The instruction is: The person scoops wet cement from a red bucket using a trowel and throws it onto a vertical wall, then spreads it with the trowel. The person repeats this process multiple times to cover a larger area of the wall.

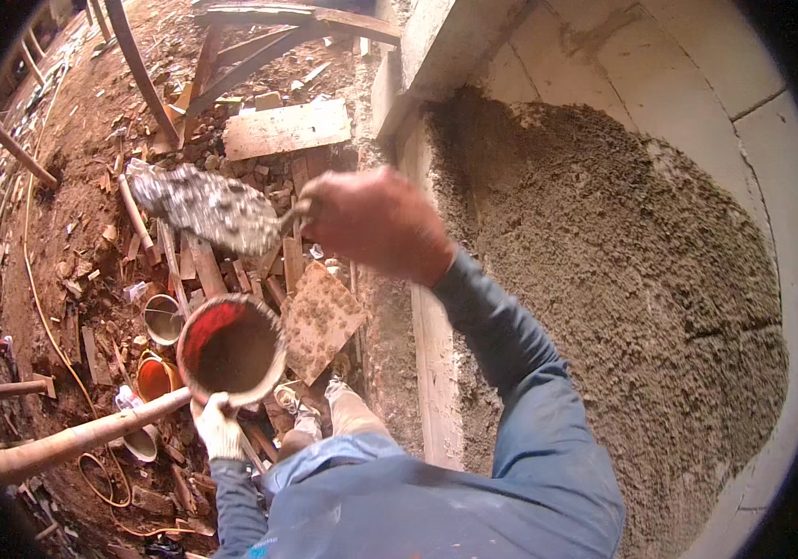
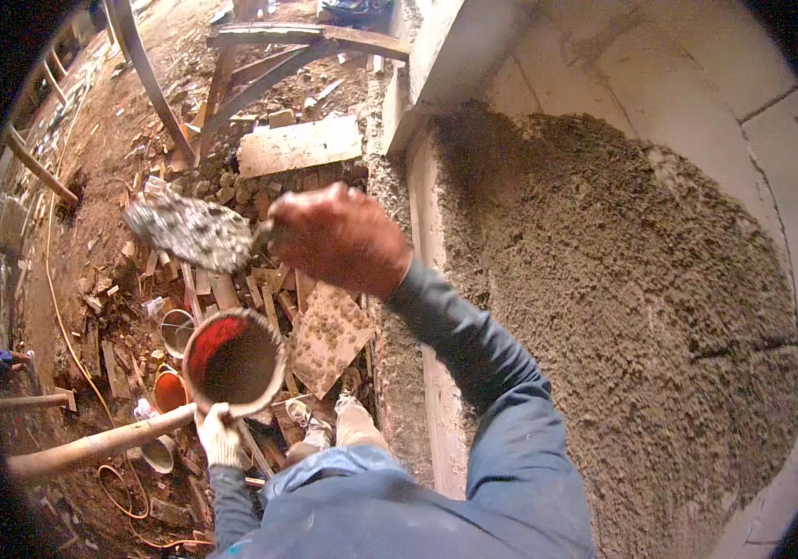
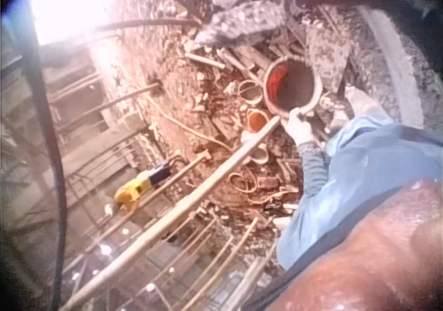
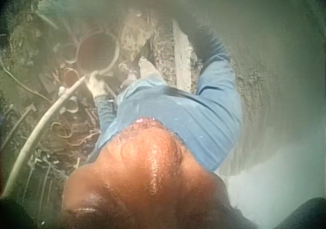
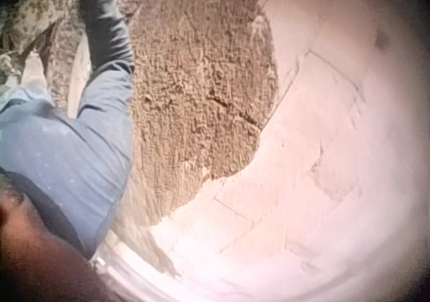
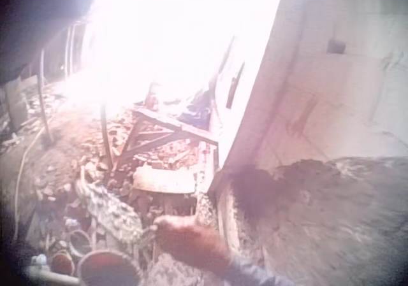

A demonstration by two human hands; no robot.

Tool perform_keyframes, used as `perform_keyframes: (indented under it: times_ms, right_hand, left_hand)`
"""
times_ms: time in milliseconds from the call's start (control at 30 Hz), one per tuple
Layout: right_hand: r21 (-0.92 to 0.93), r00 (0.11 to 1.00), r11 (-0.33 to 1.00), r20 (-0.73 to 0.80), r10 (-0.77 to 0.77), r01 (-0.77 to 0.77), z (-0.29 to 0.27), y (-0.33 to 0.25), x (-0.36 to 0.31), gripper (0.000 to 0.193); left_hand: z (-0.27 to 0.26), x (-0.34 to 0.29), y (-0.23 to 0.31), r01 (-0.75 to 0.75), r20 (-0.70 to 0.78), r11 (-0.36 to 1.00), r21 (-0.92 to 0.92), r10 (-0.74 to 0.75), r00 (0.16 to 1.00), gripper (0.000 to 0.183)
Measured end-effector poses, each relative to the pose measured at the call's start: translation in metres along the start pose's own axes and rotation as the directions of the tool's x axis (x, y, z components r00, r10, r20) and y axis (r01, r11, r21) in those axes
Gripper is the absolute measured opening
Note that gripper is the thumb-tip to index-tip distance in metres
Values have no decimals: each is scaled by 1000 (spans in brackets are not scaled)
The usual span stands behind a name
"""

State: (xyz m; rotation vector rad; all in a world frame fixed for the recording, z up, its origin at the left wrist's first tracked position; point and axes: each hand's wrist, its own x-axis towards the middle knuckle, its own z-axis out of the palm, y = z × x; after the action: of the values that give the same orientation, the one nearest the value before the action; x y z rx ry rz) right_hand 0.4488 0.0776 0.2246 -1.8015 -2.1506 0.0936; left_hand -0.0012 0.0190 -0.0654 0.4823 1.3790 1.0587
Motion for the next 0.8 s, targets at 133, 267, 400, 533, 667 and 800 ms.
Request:
perform_keyframes:
  times_ms: [133, 267, 400, 533, 667, 800]
  right_hand:
    - [810, 991, 579, 18, 133, -92, -26, 97, 1, 26]
    - [902, 688, 226, 99, 719, -367, -33, 283, -111, 35]
    - [812, 199, 581, -562, 803, -55, -62, 359, -239, 25]
    - [768, 386, 450, -285, 877, -455, -1, 213, -261, 14]
    - [798, 258, -10, 207, 944, -603, 173, 123, -310, 6]
    - [565, 132, -225, 521, 844, -793, 304, 16, -398, 19]
  left_hand:
    - [-64, -29, 4, -58, -206, 987, 148, 89, 975, 51]
    - [-140, -19, -5, -1, -417, 984, 178, 76, 906, 58]
    - [-204, -27, -26, 34, -552, 996, 84, 18, 834, 63]
    - [-281, -28, -40, 33, -212, 479, 877, 325, 922, 54]
    - [-266, -43, -44, -12, 26, -142, 990, 91, 995, 49]
    - [-306, -37, -52, -29, 11, 167, 986, 110, 994, 28]
